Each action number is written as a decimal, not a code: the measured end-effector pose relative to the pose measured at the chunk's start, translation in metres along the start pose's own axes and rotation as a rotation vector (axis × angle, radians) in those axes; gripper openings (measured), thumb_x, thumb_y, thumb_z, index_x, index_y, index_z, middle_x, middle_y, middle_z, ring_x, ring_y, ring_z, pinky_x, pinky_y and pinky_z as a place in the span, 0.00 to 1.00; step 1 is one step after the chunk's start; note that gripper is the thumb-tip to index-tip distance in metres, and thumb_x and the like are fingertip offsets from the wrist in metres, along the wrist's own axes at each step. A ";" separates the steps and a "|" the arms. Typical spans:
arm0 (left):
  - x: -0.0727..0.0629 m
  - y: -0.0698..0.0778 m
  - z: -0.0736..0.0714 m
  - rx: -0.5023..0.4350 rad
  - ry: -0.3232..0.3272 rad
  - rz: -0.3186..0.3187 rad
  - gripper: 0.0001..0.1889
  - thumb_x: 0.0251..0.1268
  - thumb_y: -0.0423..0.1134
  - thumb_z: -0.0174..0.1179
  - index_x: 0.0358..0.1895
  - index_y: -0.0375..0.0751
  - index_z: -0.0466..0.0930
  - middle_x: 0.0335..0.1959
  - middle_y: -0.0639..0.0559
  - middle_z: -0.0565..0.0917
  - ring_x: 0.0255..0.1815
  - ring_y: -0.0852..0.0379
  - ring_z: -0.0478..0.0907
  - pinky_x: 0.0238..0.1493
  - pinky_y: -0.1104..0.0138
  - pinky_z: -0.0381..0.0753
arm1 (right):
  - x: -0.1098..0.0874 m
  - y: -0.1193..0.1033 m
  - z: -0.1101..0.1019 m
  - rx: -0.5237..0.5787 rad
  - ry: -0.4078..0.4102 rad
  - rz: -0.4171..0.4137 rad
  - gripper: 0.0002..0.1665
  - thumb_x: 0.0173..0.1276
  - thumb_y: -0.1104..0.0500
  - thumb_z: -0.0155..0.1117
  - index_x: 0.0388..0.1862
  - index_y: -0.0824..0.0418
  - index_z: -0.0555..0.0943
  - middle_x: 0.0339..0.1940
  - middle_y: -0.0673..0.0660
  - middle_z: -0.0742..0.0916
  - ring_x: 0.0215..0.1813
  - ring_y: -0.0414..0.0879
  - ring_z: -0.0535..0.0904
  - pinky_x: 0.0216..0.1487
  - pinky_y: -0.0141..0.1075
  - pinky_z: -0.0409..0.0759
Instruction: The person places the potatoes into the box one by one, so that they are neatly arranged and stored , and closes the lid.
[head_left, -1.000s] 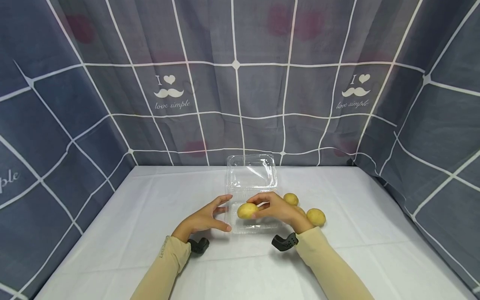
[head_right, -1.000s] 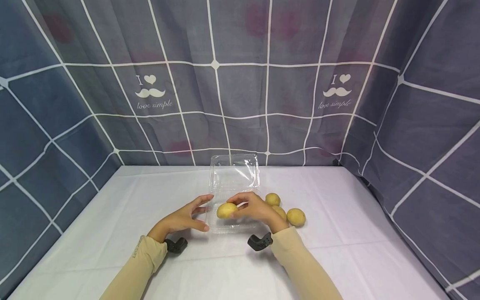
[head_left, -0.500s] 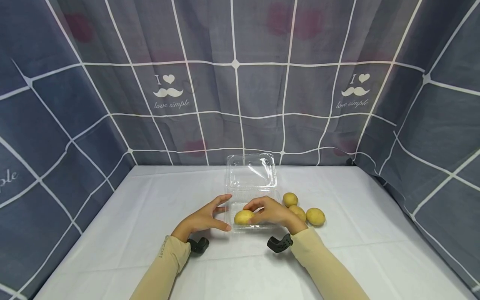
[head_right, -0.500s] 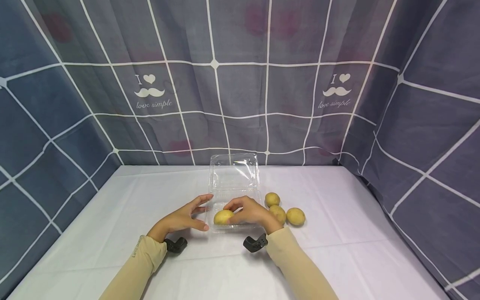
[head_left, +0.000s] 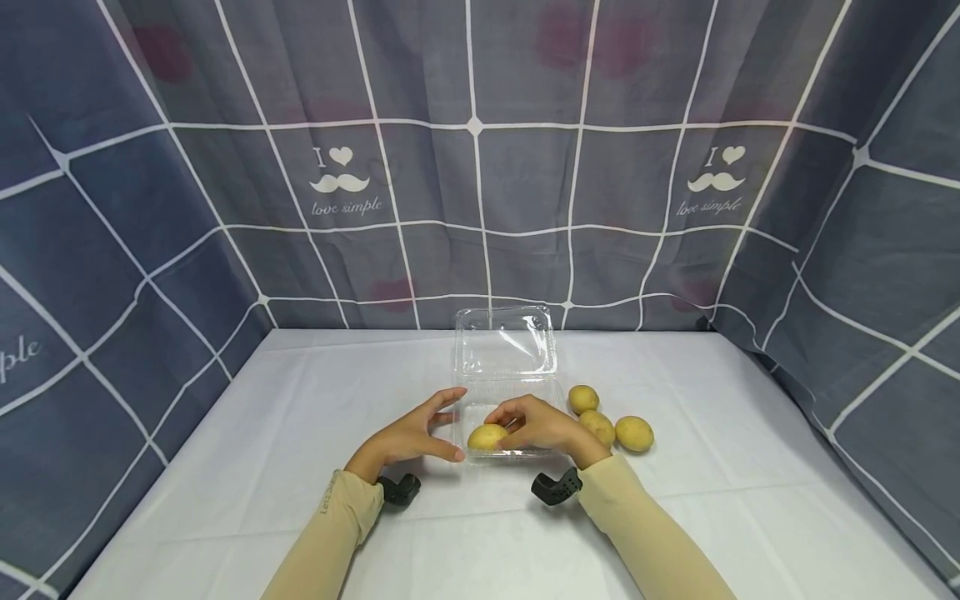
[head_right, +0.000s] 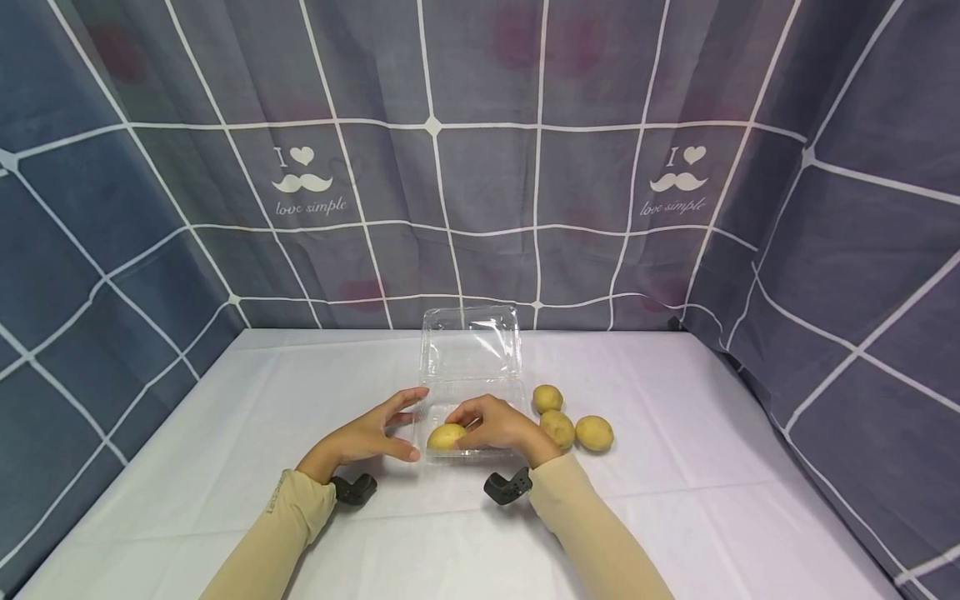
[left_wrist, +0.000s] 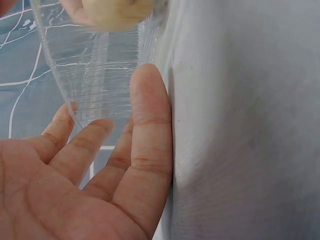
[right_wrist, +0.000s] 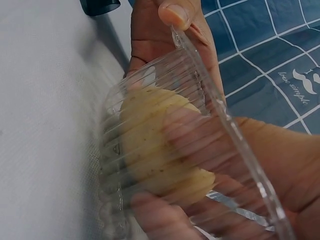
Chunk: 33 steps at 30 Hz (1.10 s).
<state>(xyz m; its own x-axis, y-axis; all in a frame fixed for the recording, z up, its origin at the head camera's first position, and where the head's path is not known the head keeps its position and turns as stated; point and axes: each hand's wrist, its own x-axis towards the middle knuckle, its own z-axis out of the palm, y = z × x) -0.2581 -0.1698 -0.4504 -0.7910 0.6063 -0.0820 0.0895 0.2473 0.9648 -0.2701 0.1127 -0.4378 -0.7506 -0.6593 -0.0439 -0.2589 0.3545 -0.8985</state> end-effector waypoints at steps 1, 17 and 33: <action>0.000 0.000 0.000 0.001 0.001 0.000 0.58 0.61 0.32 0.80 0.88 0.37 0.47 0.89 0.37 0.50 0.85 0.30 0.56 0.78 0.34 0.64 | 0.000 0.000 0.000 0.008 -0.003 0.002 0.21 0.65 0.69 0.76 0.57 0.74 0.86 0.51 0.57 0.92 0.52 0.42 0.85 0.59 0.36 0.83; 0.002 0.000 0.000 -0.003 -0.007 0.011 0.58 0.61 0.32 0.80 0.88 0.36 0.47 0.89 0.37 0.50 0.85 0.29 0.55 0.78 0.33 0.62 | 0.003 0.002 -0.002 0.146 -0.055 0.029 0.22 0.66 0.73 0.73 0.59 0.79 0.84 0.47 0.56 0.92 0.47 0.40 0.84 0.53 0.32 0.83; 0.002 0.001 0.000 0.008 -0.011 0.011 0.56 0.64 0.33 0.78 0.88 0.35 0.47 0.89 0.35 0.49 0.85 0.28 0.55 0.78 0.32 0.61 | -0.004 -0.006 -0.009 0.012 0.012 -0.030 0.27 0.68 0.66 0.77 0.63 0.76 0.83 0.61 0.72 0.87 0.58 0.52 0.86 0.64 0.40 0.83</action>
<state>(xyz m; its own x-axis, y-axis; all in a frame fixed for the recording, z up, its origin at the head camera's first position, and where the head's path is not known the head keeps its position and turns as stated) -0.2598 -0.1685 -0.4500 -0.7833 0.6172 -0.0744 0.1030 0.2468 0.9636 -0.2714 0.1193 -0.4280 -0.7496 -0.6617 -0.0114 -0.2747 0.3267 -0.9043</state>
